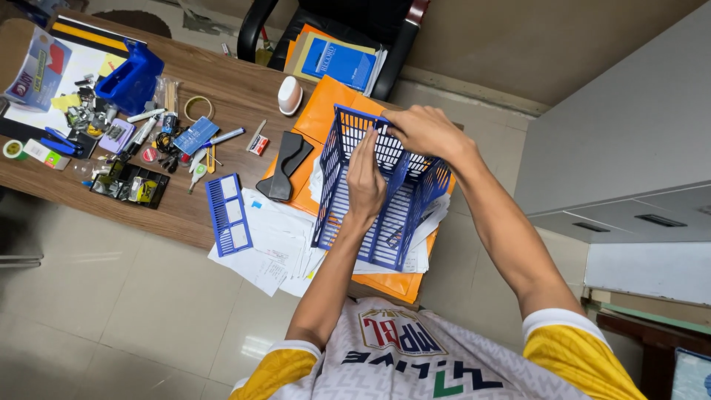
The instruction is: Assembling a blue plastic multi-tier file organizer on an office desk by snapping pieces together.
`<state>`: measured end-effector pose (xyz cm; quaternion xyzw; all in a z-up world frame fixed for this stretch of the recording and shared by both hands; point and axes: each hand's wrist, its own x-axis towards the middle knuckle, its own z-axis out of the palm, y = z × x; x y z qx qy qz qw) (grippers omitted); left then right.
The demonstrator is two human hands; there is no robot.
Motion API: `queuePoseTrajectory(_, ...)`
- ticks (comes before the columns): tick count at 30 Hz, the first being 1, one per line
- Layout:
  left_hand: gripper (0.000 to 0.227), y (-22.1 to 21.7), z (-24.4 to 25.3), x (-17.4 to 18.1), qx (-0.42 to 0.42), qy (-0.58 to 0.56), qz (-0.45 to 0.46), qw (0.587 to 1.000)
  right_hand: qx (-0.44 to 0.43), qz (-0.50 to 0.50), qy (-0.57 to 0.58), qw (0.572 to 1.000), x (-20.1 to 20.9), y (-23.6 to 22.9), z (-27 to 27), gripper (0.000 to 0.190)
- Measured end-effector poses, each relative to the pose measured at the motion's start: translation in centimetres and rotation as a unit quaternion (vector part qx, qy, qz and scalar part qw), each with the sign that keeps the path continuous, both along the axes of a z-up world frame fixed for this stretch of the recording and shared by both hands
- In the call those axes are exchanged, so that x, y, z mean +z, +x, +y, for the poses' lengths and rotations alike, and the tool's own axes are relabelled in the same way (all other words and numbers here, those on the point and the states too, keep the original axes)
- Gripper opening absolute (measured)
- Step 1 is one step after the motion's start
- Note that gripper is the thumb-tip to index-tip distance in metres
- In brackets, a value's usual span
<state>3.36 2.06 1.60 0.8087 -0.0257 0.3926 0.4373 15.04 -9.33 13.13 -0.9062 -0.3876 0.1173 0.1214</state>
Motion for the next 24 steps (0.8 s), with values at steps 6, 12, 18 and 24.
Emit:
queuePoseTrajectory(6, 0.052, -0.5, -0.2, 0.4, -0.014, -0.006, 0.003, 1.000, -0.010, 0.007, 0.001, 1.000, -0.8, -0.5, -0.5, 0.016)
queuePoseTrajectory(12, 0.047, -0.9, -0.1, 0.6, -0.014, 0.018, -0.002, 1.000, -0.026, -0.002, -0.003, 1.000, -0.6, -0.8, -0.9, 0.021)
queuePoseTrajectory(18, 0.027, -1.1, 2.9, 1.5, 0.234, 0.109, -0.033, 0.966, -0.040, 0.037, -0.032, 0.998, 1.8, -0.9, -0.3, 0.028)
queuePoseTrajectory(24, 0.031, 1.0, 5.5, 0.4, 0.109, -0.010, 0.061, 0.992, -0.009, 0.041, 0.040, 0.998, 3.3, -0.3, 4.4, 0.045)
